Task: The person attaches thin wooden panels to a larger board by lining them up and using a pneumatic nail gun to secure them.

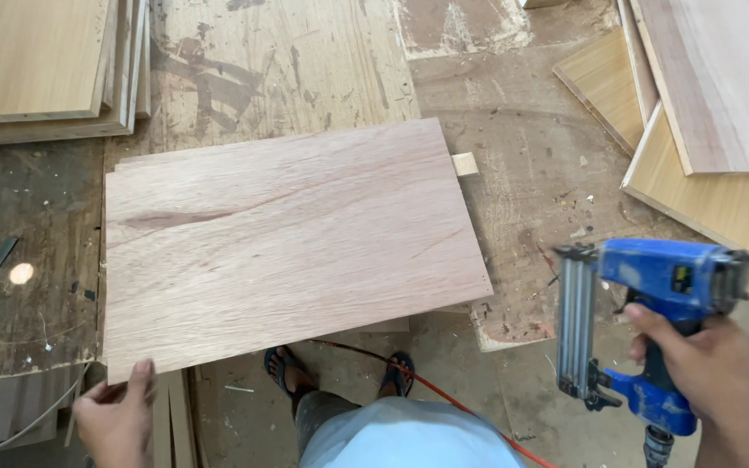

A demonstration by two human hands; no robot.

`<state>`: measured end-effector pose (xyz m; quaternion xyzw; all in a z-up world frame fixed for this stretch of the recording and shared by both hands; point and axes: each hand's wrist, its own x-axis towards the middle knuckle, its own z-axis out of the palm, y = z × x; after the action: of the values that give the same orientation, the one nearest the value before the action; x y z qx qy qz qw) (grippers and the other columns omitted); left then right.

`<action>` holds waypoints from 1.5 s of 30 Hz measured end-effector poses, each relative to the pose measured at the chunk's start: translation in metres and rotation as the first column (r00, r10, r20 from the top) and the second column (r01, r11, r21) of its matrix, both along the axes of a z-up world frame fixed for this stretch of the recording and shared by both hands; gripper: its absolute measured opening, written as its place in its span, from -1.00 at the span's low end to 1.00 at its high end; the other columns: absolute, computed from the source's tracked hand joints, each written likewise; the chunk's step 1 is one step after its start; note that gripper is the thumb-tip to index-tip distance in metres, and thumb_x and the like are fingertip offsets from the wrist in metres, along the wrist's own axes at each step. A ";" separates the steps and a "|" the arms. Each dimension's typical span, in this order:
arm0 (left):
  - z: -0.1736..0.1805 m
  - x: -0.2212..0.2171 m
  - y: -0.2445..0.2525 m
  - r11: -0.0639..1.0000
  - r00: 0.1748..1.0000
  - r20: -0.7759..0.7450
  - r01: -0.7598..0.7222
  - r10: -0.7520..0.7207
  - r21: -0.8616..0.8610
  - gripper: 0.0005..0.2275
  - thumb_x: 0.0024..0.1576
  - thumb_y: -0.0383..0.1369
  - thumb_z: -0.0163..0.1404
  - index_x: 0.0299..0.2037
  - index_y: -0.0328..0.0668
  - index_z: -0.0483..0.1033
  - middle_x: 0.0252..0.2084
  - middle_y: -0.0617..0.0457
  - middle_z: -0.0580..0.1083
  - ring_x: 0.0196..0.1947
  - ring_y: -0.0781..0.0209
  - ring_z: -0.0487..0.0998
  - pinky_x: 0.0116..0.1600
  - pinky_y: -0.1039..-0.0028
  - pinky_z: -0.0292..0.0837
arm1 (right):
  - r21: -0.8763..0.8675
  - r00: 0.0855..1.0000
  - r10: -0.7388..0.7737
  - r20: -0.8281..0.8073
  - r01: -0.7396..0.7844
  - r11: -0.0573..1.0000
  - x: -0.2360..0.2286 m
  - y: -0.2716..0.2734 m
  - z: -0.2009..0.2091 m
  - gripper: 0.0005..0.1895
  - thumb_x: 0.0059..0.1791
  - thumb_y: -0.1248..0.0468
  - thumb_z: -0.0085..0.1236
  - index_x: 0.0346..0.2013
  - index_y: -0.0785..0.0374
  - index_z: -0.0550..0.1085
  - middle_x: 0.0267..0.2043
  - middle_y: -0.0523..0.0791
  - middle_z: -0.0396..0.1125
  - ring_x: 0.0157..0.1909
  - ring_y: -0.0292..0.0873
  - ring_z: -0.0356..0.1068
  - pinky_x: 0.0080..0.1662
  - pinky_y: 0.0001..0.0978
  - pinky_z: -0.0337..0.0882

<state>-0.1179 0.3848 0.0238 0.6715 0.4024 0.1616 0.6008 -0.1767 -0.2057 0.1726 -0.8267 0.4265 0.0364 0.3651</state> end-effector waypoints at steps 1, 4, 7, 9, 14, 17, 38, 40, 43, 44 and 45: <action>0.031 0.005 -0.016 0.960 0.963 -0.269 0.099 -0.026 0.262 -0.38 0.17 -0.27 0.20 0.23 -0.51 0.09 0.17 -0.46 0.24 0.07 -0.26 0.38 0.12 -0.04 0.39 | 0.020 0.997 -0.028 0.078 0.026 0.999 -0.003 0.000 -0.001 -0.74 0.05 0.23 0.23 -0.15 0.43 0.54 -0.51 0.15 0.45 -0.45 0.05 0.42 -0.22 -0.09 0.40; 0.026 0.019 -0.041 0.618 0.886 -0.440 0.428 -0.145 0.659 -0.21 0.06 0.03 0.14 0.32 -0.49 0.18 0.28 -0.42 0.23 0.30 -0.32 0.21 0.31 -0.06 0.10 | 0.067 0.981 -0.089 0.170 0.078 0.995 -0.007 0.003 0.005 -0.76 0.10 0.30 0.19 -0.13 0.49 0.46 -0.53 0.20 0.37 -0.50 0.09 0.35 -0.33 -0.05 0.37; 0.022 0.033 -0.096 0.104 0.687 -0.497 0.634 -0.531 0.766 -0.11 -0.08 0.12 0.14 0.39 -0.27 0.13 0.40 -0.21 0.16 0.41 -0.14 0.07 0.41 0.02 -0.05 | 0.147 0.973 -0.135 0.186 0.109 0.983 -0.011 0.008 0.004 -0.79 0.09 0.33 0.19 -0.14 0.49 0.42 -0.54 0.21 0.32 -0.52 0.09 0.30 -0.36 -0.05 0.34; 0.015 0.043 -0.130 -0.128 0.458 -0.574 0.696 -0.679 0.707 -0.07 -0.12 0.10 0.17 0.43 -0.06 0.02 0.49 -0.06 0.02 0.48 -0.03 -0.09 0.45 0.02 -0.19 | 0.192 0.970 -0.150 0.189 0.113 0.975 -0.015 0.007 -0.003 -0.80 0.08 0.35 0.18 -0.15 0.49 0.42 -0.54 0.21 0.31 -0.53 0.09 0.29 -0.37 -0.06 0.32; -0.019 0.055 -0.150 -0.476 0.225 -0.620 0.465 -0.752 0.746 -0.35 0.10 -0.02 -0.03 0.41 0.00 0.12 0.47 -0.01 0.09 0.49 -0.06 -0.07 0.49 0.02 -0.28 | 0.385 0.915 -0.162 0.369 0.008 0.923 -0.036 -0.014 -0.046 -0.80 0.06 0.39 0.12 -0.21 0.57 0.38 -0.65 0.22 0.23 -0.63 0.09 0.23 -0.49 -0.11 0.25; 0.034 0.045 -0.190 -0.413 0.139 -0.711 0.731 -0.689 0.543 -0.52 0.17 -0.11 -0.09 0.30 0.02 0.22 0.41 -0.07 0.13 0.41 -0.15 0.01 0.45 -0.16 -0.26 | 0.652 0.730 -0.296 0.616 -0.262 0.711 -0.032 -0.025 -0.067 -0.62 0.06 0.15 0.09 0.03 0.33 0.26 -0.32 -0.03 0.27 -0.60 -0.20 0.27 -0.51 -0.39 0.31; 0.062 -0.011 -0.324 -0.019 0.288 -0.318 0.713 -0.903 0.701 -0.41 -0.33 -0.02 0.22 -0.14 -0.17 0.37 -0.38 0.08 0.45 -0.44 0.08 0.41 -0.21 0.27 0.12 | 0.841 0.529 -0.702 0.476 -0.041 0.539 0.009 0.080 -0.069 -0.62 -0.03 0.05 0.22 -0.11 0.16 0.31 -0.43 -0.14 0.22 -0.62 -0.27 0.21 -0.51 -0.48 0.27; 0.057 -0.012 -0.325 -0.034 0.246 -0.307 0.729 -0.919 0.683 -0.28 -0.34 -0.06 0.25 0.02 -0.27 0.31 -0.32 0.05 0.47 -0.35 0.08 0.44 -0.22 0.28 0.13 | 0.843 0.532 -0.700 0.477 -0.050 0.536 0.007 0.071 -0.077 -0.63 -0.02 0.02 0.22 -0.19 0.17 0.31 -0.44 -0.15 0.22 -0.61 -0.26 0.21 -0.51 -0.46 0.27; 0.062 -0.006 -0.323 -0.160 0.070 -0.366 0.812 -0.928 0.561 -0.08 -0.22 -0.01 0.23 0.30 -0.41 0.12 0.00 -0.06 0.41 -0.05 0.05 0.42 -0.10 0.22 0.16 | 0.857 0.550 -0.699 0.456 -0.058 0.512 0.004 0.057 -0.085 -0.62 0.00 -0.03 0.20 -0.29 0.17 0.30 -0.46 -0.18 0.21 -0.60 -0.28 0.22 -0.47 -0.42 0.27; 0.065 -0.003 -0.322 -0.266 -0.064 -0.419 0.855 -0.906 0.444 -0.02 -0.09 0.08 0.18 0.40 -0.45 0.00 0.25 -0.14 0.34 0.17 0.03 0.36 0.03 0.14 0.19 | 0.868 0.569 -0.698 0.436 -0.061 0.492 0.004 0.053 -0.088 -0.61 0.01 -0.06 0.18 -0.31 0.15 0.29 -0.47 -0.20 0.19 -0.60 -0.30 0.21 -0.43 -0.41 0.27; 0.086 0.002 -0.304 -0.271 -0.068 -0.420 0.854 -0.905 0.445 -0.02 -0.09 0.08 0.18 0.40 -0.45 0.00 0.25 -0.14 0.34 0.17 0.03 0.36 0.03 0.14 0.19 | 0.869 0.565 -0.701 0.435 -0.060 0.491 0.004 0.051 -0.084 -0.61 0.01 -0.06 0.18 -0.31 0.15 0.29 -0.47 -0.20 0.19 -0.60 -0.30 0.21 -0.43 -0.41 0.27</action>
<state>-0.1156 0.0804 0.1101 0.8846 -0.3232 -0.1852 0.2806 -0.1723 -0.1550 0.0890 -0.3836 0.3295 -0.1978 0.8397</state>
